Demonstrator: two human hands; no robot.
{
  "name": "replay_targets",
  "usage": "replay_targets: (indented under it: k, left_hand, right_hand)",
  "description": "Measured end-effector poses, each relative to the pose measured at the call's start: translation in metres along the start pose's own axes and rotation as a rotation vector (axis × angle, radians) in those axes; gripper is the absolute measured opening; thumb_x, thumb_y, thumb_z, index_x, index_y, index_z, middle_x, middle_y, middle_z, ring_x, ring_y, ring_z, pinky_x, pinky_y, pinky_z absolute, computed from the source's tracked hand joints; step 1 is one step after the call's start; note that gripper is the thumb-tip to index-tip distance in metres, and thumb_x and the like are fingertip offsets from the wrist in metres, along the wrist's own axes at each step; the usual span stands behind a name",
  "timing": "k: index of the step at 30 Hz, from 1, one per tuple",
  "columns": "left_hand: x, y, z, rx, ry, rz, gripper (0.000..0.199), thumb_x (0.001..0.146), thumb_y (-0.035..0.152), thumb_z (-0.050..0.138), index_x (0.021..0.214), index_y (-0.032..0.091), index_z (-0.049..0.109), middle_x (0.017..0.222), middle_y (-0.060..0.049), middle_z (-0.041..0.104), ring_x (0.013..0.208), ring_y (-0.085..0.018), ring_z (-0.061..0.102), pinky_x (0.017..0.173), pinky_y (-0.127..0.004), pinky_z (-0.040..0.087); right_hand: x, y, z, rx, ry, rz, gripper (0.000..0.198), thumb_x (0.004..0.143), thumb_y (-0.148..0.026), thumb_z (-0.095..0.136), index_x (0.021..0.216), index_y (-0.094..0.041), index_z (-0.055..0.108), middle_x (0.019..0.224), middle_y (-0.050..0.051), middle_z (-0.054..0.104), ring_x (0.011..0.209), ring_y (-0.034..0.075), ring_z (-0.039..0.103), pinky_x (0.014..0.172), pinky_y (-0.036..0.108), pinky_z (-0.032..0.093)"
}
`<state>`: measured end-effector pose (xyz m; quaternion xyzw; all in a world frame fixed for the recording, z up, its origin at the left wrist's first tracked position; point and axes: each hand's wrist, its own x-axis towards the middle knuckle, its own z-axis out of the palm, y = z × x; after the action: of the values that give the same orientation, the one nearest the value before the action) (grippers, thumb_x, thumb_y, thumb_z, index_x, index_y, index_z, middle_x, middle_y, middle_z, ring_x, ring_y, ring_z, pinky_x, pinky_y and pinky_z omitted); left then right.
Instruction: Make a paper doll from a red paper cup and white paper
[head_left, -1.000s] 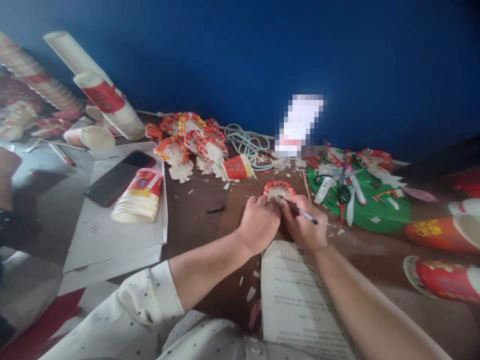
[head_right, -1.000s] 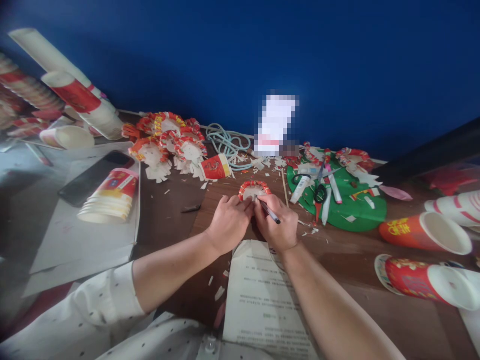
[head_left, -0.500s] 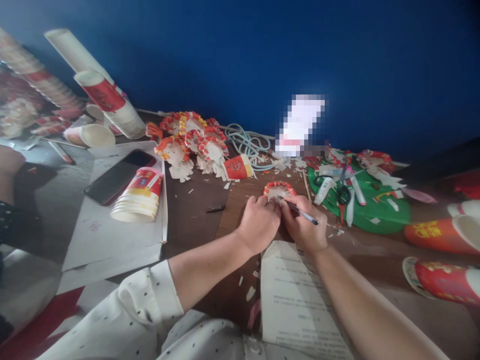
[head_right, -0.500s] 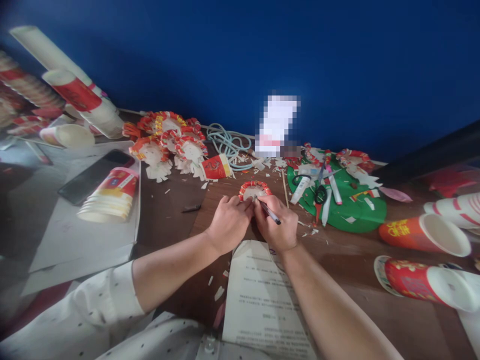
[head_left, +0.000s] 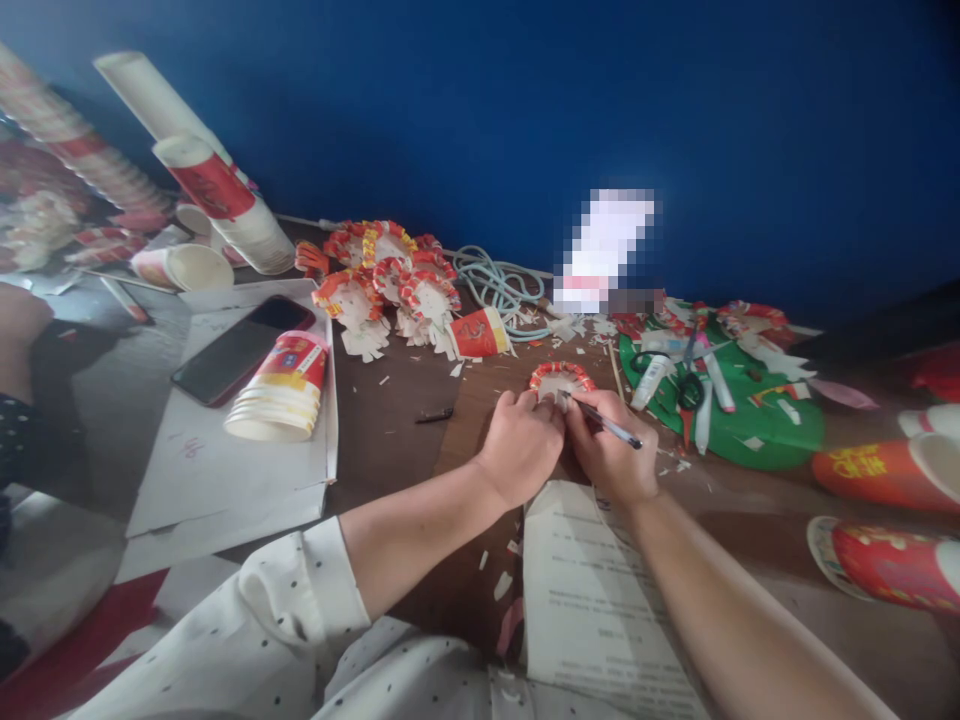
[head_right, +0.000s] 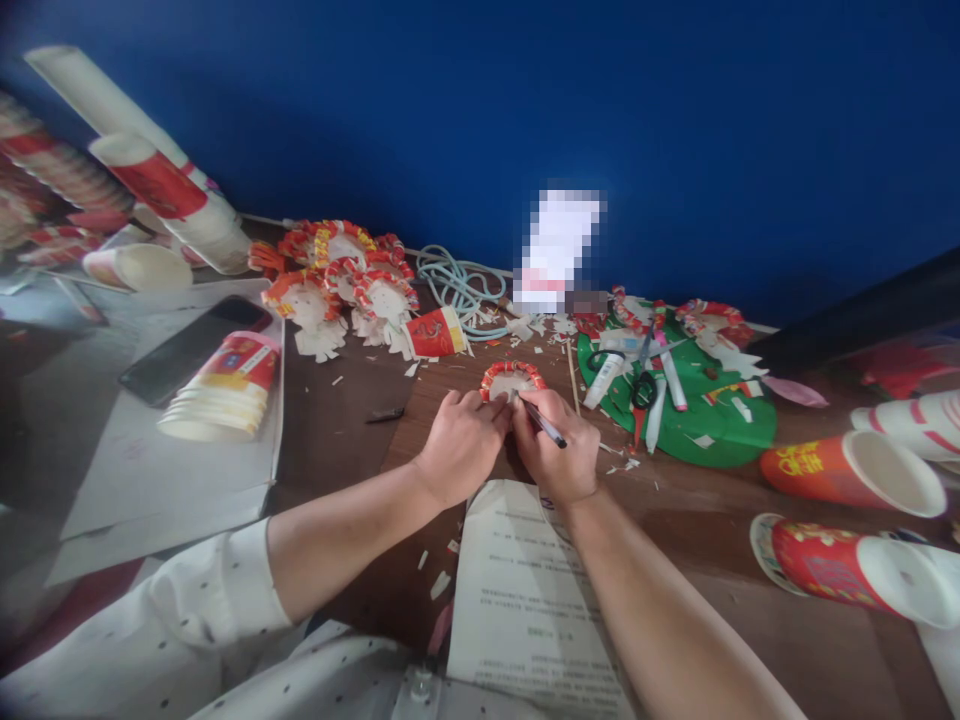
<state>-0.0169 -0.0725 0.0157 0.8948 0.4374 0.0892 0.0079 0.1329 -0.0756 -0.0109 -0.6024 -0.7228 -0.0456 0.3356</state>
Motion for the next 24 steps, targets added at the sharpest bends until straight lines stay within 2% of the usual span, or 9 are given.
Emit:
replay_targets:
  k: [8,24]
  left_hand:
    - [-0.0005,-0.0008,0.0005,0.001,0.001,0.000,0.029,0.089,0.016,0.041,0.110,0.011,0.060,0.113,-0.012,0.063,0.093,-0.025,0.053,0.074,-0.039,0.038]
    - [-0.0002,-0.0010,-0.0016,0.007,-0.024,0.005,0.028,0.090,0.017,0.042,0.109,0.011,0.061,0.114,-0.012,0.063,0.094,-0.024,0.054,0.075,-0.039,0.038]
  right_hand:
    - [-0.0004,0.0009,0.0010,-0.004,0.011,-0.031,0.016,0.085,-0.032,0.057,0.095,-0.020,0.063,0.083,0.002,0.070,0.073,0.014,0.066,0.064,0.021,0.045]
    - [-0.0005,-0.0013,0.0000,0.014,-0.002,0.009,0.020,0.087,-0.037,0.055,0.094,-0.020,0.064,0.083,0.004,0.070,0.072,0.015,0.066,0.062,0.022,0.045]
